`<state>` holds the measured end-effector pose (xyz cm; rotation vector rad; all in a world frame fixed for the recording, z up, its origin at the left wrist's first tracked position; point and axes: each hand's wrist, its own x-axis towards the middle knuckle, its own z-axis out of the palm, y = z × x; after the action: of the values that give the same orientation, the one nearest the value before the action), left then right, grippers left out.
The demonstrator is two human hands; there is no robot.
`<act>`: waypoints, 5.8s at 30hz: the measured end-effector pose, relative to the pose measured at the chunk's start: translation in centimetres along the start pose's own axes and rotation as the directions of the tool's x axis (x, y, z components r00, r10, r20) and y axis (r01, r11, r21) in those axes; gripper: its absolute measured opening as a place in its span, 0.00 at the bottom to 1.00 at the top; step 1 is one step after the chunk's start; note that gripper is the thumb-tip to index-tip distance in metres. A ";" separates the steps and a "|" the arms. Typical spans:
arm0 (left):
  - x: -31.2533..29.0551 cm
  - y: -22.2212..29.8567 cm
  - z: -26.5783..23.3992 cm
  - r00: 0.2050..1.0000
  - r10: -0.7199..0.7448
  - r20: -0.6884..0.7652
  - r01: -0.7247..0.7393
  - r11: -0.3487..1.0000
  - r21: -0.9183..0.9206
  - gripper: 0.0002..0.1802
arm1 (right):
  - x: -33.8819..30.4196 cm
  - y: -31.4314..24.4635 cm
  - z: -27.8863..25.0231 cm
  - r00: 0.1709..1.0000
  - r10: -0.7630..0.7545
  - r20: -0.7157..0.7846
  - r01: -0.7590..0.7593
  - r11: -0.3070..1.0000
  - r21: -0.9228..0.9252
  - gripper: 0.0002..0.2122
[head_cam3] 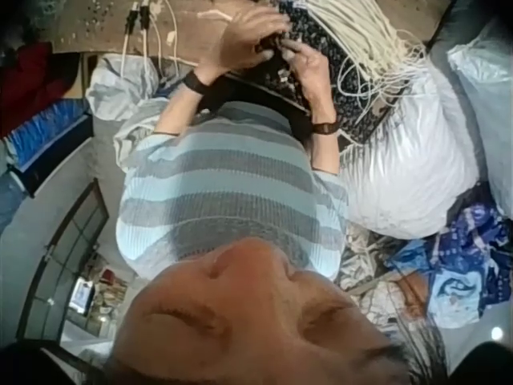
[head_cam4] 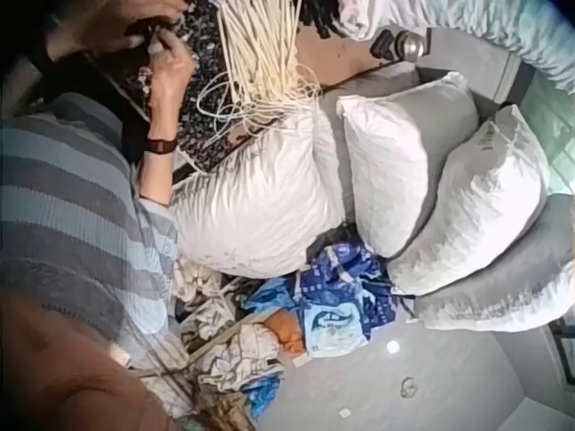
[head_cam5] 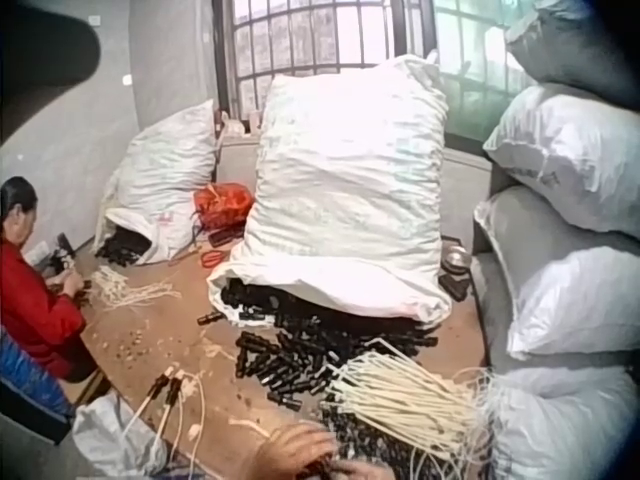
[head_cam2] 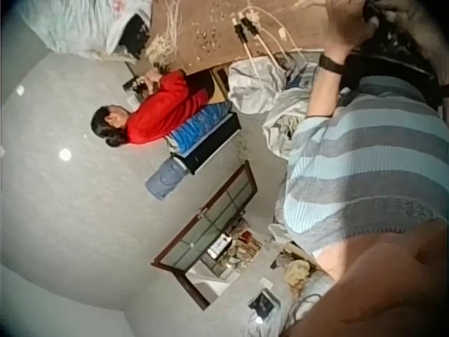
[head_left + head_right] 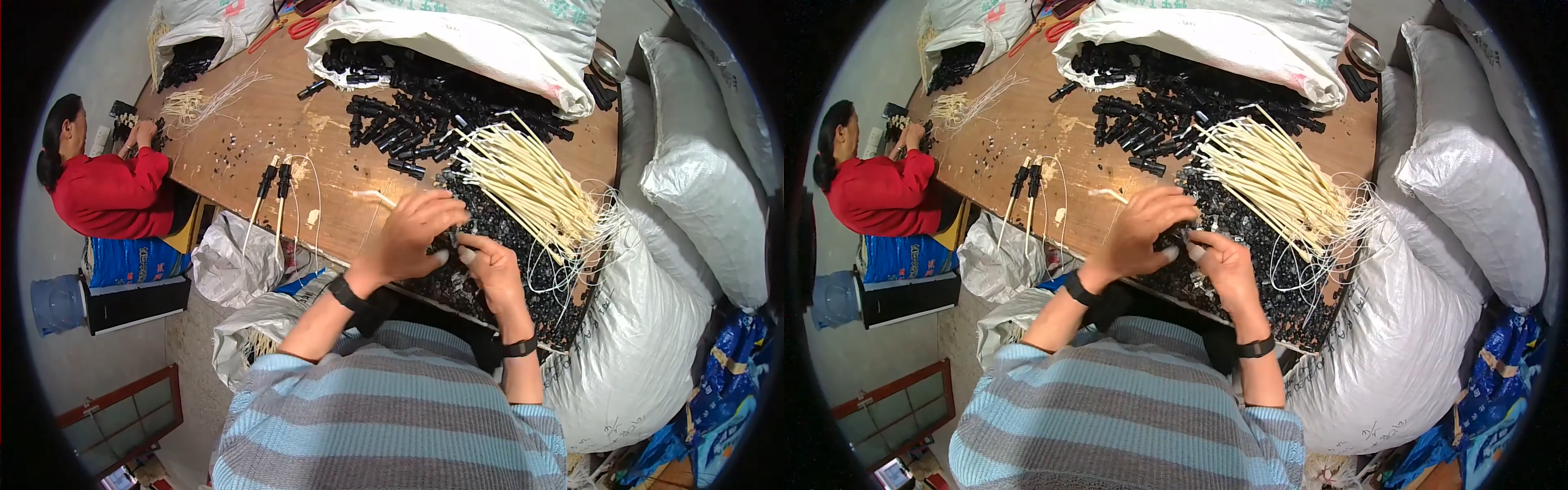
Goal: The person assembles components by hand, picking up a white stick and a black connector, fitting them together, and threading a white cord through the assembly. The person repeats this process for each set of items, placing the completed assemblies onto the wooden table.
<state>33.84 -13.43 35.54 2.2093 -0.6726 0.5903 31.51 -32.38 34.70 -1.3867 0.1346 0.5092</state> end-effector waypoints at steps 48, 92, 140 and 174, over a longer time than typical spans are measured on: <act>-1.4 0.8 -1.6 0.975 -0.083 0.205 0.048 0.985 0.167 0.11 | -0.4 -2.2 1.6 0.933 -0.361 -0.005 0.243 0.640 -0.729 0.07; -8.0 -11.2 -10.6 0.624 -0.751 -0.217 0.645 0.338 0.686 0.17 | 10.6 -0.1 3.0 0.807 -0.536 0.248 0.349 0.093 -0.932 0.04; -2.1 -7.0 -0.9 0.818 -0.499 0.287 0.576 0.723 -0.382 0.25 | 1.2 -4.1 -2.6 0.753 -0.600 0.270 0.479 0.217 -0.851 0.09; -0.9 0.5 -2.8 0.904 -0.122 0.410 0.044 0.980 0.195 0.25 | 2.7 -1.1 2.9 0.782 -0.604 0.154 0.372 0.255 -0.892 0.07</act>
<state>32.26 -11.32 36.98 2.5550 -0.7588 0.1266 33.79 -29.03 35.23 -2.4464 -0.4982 -0.2247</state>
